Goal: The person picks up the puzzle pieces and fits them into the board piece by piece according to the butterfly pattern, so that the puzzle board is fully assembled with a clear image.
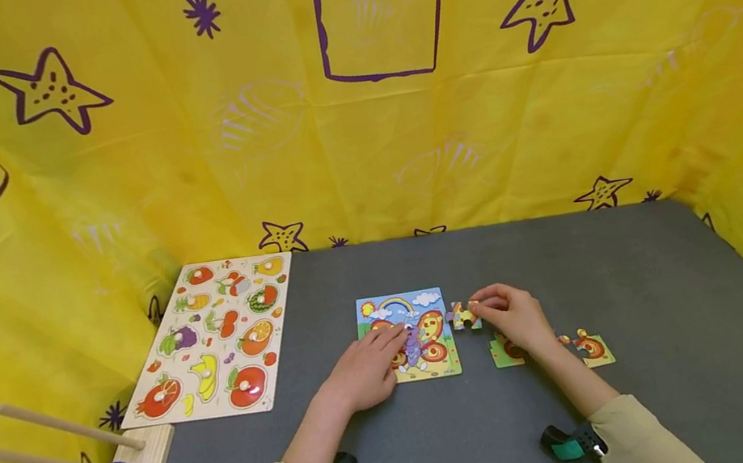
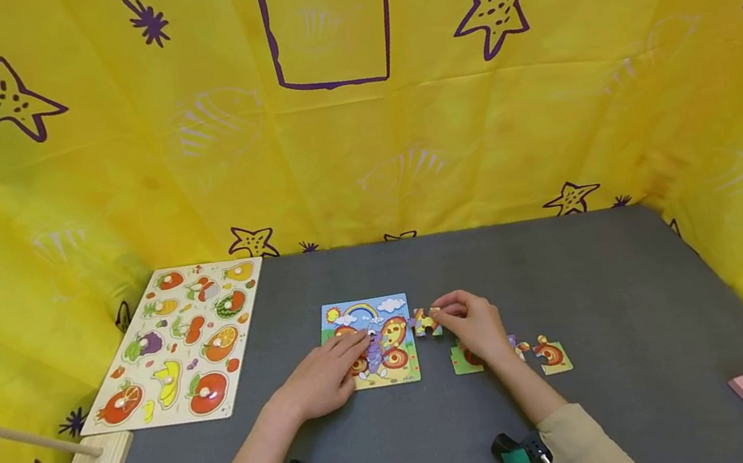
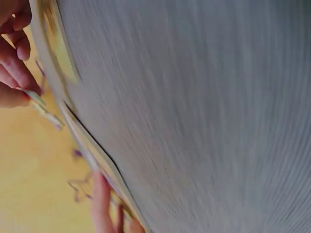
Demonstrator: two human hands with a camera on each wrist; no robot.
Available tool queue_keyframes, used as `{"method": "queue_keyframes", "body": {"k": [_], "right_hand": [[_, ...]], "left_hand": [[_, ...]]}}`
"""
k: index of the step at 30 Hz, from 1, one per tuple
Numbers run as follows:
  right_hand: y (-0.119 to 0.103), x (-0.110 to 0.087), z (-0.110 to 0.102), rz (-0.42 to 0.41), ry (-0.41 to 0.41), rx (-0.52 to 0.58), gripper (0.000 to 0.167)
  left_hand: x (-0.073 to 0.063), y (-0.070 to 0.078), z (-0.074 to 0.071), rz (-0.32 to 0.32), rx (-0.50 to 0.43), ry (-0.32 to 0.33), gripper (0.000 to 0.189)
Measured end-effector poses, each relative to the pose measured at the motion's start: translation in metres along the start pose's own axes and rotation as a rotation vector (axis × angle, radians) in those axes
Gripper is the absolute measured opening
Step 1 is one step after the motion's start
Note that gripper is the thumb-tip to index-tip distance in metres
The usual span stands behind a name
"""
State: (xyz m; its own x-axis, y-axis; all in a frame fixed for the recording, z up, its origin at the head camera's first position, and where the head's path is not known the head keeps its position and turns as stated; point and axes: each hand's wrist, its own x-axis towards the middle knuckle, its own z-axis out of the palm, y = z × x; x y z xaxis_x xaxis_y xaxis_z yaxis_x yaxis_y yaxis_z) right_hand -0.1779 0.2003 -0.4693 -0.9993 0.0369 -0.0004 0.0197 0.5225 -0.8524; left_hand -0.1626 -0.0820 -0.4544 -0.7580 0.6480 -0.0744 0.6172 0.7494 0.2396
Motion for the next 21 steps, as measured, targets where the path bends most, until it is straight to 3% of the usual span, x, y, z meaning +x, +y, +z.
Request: {"method": "queue_keyframes", "body": {"k": [7, 21], "right_hand": [[-0.017, 0.006, 0.036, -0.043, -0.041, 0.005, 0.020], [-0.020, 0.010, 0.054, -0.214, -0.002, -0.163, 0.011]], "left_hand": [[0.000, -0.002, 0.002, 0.016, 0.011, 0.019, 0.056], [-0.001, 0.000, -0.001, 0.012, 0.008, 0.003, 0.057]]}}
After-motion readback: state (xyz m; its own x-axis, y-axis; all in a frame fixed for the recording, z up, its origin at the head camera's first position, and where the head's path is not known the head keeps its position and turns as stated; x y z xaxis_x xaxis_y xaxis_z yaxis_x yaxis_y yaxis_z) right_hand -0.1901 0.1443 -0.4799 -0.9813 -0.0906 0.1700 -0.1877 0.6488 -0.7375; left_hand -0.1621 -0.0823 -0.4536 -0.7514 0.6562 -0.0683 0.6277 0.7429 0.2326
